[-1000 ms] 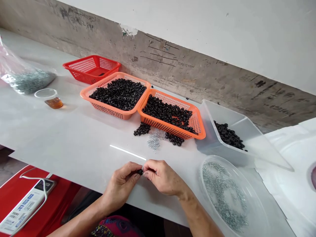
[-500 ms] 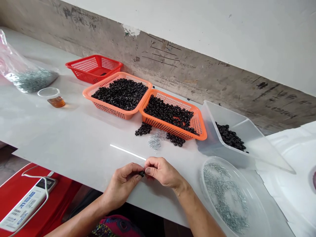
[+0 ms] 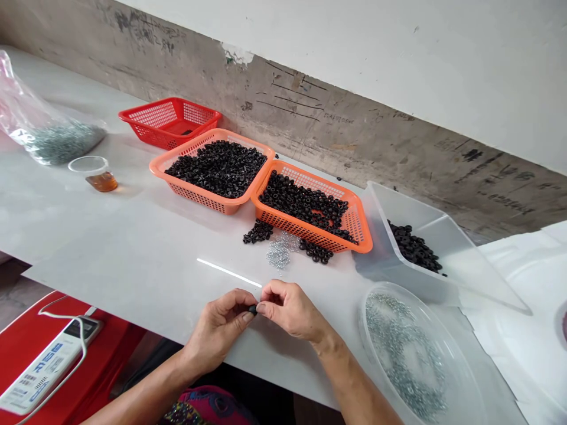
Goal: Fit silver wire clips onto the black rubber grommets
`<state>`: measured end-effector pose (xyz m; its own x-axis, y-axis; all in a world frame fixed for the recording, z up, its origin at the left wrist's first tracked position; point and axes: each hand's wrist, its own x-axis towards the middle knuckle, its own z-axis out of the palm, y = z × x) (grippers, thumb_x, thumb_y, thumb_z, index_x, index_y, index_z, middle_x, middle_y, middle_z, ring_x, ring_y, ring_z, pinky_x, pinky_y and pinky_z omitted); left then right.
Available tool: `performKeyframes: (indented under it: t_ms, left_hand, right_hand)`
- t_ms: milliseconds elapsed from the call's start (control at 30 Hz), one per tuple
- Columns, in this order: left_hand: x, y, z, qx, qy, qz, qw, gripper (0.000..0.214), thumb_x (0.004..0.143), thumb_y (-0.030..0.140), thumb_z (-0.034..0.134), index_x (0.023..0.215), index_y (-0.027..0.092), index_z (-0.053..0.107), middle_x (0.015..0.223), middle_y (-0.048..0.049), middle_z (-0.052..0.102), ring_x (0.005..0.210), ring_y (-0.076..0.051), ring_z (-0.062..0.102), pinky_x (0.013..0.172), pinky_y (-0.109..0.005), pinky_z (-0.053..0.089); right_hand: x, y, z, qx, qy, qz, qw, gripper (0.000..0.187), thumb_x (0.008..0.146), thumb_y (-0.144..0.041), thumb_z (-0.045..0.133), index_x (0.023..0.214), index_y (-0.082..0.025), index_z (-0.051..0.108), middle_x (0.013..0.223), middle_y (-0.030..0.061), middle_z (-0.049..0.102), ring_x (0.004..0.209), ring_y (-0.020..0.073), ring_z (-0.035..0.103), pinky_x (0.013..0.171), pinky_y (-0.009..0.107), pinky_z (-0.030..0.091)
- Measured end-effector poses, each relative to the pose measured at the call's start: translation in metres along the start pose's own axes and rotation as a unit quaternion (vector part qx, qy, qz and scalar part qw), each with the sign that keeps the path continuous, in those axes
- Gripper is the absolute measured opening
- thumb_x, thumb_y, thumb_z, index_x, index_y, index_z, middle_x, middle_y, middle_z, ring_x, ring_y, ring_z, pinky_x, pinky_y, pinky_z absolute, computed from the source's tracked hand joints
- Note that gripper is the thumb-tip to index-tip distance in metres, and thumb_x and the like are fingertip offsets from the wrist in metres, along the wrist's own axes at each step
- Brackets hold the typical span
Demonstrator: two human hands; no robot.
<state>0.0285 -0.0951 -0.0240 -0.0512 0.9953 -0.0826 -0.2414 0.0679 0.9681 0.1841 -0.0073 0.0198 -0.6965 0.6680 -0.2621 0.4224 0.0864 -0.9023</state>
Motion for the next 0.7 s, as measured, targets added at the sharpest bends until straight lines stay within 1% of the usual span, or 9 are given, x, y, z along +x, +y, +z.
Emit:
performKeyframes:
  t_ms: [67, 133, 233, 267, 300, 367, 467, 600, 700]
  left_hand:
    - [0.001, 0.001, 0.000, -0.007, -0.001, 0.004, 1.000, 0.012, 0.079, 0.026, 0.062, 0.089, 0.022, 0.065, 0.088, -0.0016, 0.062, 0.083, -0.015, 0.055, 0.073, -0.024, 0.044]
    - [0.001, 0.001, 0.000, -0.023, -0.003, -0.009, 1.000, 0.013, 0.078, 0.026, 0.062, 0.089, 0.021, 0.066, 0.088, -0.0016, 0.063, 0.080, -0.014, 0.056, 0.071, -0.023, 0.044]
    - [0.000, -0.002, -0.002, -0.061, 0.008, -0.036, 0.997, 0.015, 0.077, 0.027, 0.064, 0.091, 0.021, 0.066, 0.085, -0.0016, 0.065, 0.077, -0.014, 0.059, 0.071, -0.024, 0.045]
    - [0.000, -0.003, -0.002, -0.076, 0.016, -0.043, 0.996, 0.017, 0.077, 0.026, 0.065, 0.092, 0.021, 0.065, 0.084, -0.0017, 0.065, 0.077, -0.014, 0.060, 0.072, -0.024, 0.046]
    - [0.000, -0.005, -0.003, -0.091, 0.024, -0.047, 0.994, 0.018, 0.076, 0.026, 0.065, 0.094, 0.021, 0.065, 0.085, -0.0018, 0.066, 0.078, -0.015, 0.060, 0.073, -0.025, 0.046]
    - [0.000, -0.007, -0.004, -0.115, 0.033, -0.052, 0.991, 0.021, 0.076, 0.025, 0.066, 0.095, 0.020, 0.065, 0.087, -0.0023, 0.066, 0.078, -0.015, 0.061, 0.075, -0.026, 0.047]
    - [0.001, -0.008, -0.004, -0.133, 0.037, -0.057, 0.989, 0.022, 0.076, 0.024, 0.066, 0.097, 0.019, 0.066, 0.088, -0.0030, 0.066, 0.079, -0.015, 0.061, 0.075, -0.026, 0.047]
    - [0.002, -0.007, -0.004, -0.158, 0.036, -0.065, 0.985, 0.020, 0.075, 0.023, 0.068, 0.095, 0.020, 0.067, 0.086, -0.0021, 0.066, 0.078, -0.014, 0.061, 0.073, -0.023, 0.045]
    - [0.001, -0.006, -0.004, -0.168, 0.036, -0.064, 0.983, 0.020, 0.075, 0.023, 0.068, 0.094, 0.021, 0.067, 0.086, -0.0017, 0.066, 0.079, -0.013, 0.060, 0.073, -0.022, 0.044]
  right_hand:
    - [-0.001, -0.001, 0.000, -0.023, 0.005, -0.003, 1.000, 0.018, 0.080, -0.032, 0.058, 0.073, -0.017, 0.052, 0.063, -0.0039, 0.045, 0.058, 0.0085, 0.038, 0.052, 0.020, 0.032]
    - [-0.002, 0.000, -0.007, -0.045, 0.027, -0.013, 0.999, 0.017, 0.082, -0.032, 0.054, 0.074, -0.017, 0.052, 0.063, -0.0040, 0.045, 0.058, 0.0089, 0.039, 0.053, 0.020, 0.033]
    - [-0.004, 0.005, -0.026, -0.109, 0.119, -0.022, 0.987, 0.015, 0.085, -0.029, 0.048, 0.075, -0.018, 0.052, 0.064, -0.0037, 0.045, 0.059, 0.0097, 0.041, 0.055, 0.021, 0.034]
    - [-0.004, 0.008, -0.032, -0.138, 0.145, -0.020, 0.980, 0.015, 0.085, -0.027, 0.047, 0.075, -0.019, 0.052, 0.064, -0.0035, 0.045, 0.060, 0.0101, 0.041, 0.056, 0.021, 0.034]
    - [-0.004, 0.012, -0.037, -0.169, 0.158, -0.016, 0.973, 0.015, 0.085, -0.025, 0.046, 0.074, -0.019, 0.053, 0.065, -0.0031, 0.046, 0.060, 0.0105, 0.042, 0.057, 0.022, 0.035]
    - [-0.002, 0.018, -0.043, -0.229, 0.150, -0.005, 0.962, 0.018, 0.084, -0.021, 0.045, 0.072, -0.019, 0.057, 0.067, -0.0018, 0.050, 0.062, 0.0116, 0.045, 0.059, 0.023, 0.036]
    - [0.004, 0.025, -0.042, -0.287, 0.126, -0.004, 0.949, 0.022, 0.083, -0.017, 0.043, 0.074, -0.020, 0.063, 0.073, 0.0011, 0.057, 0.068, 0.0137, 0.051, 0.065, 0.025, 0.039]
    - [0.007, 0.027, -0.037, -0.287, 0.146, -0.016, 0.947, 0.023, 0.083, -0.017, 0.044, 0.085, -0.020, 0.067, 0.081, 0.0040, 0.062, 0.074, 0.0156, 0.056, 0.071, 0.027, 0.042]
    - [0.007, 0.027, -0.038, -0.269, 0.169, -0.022, 0.948, 0.021, 0.084, -0.018, 0.045, 0.086, -0.020, 0.065, 0.083, 0.0038, 0.062, 0.076, 0.0156, 0.057, 0.072, 0.027, 0.043]
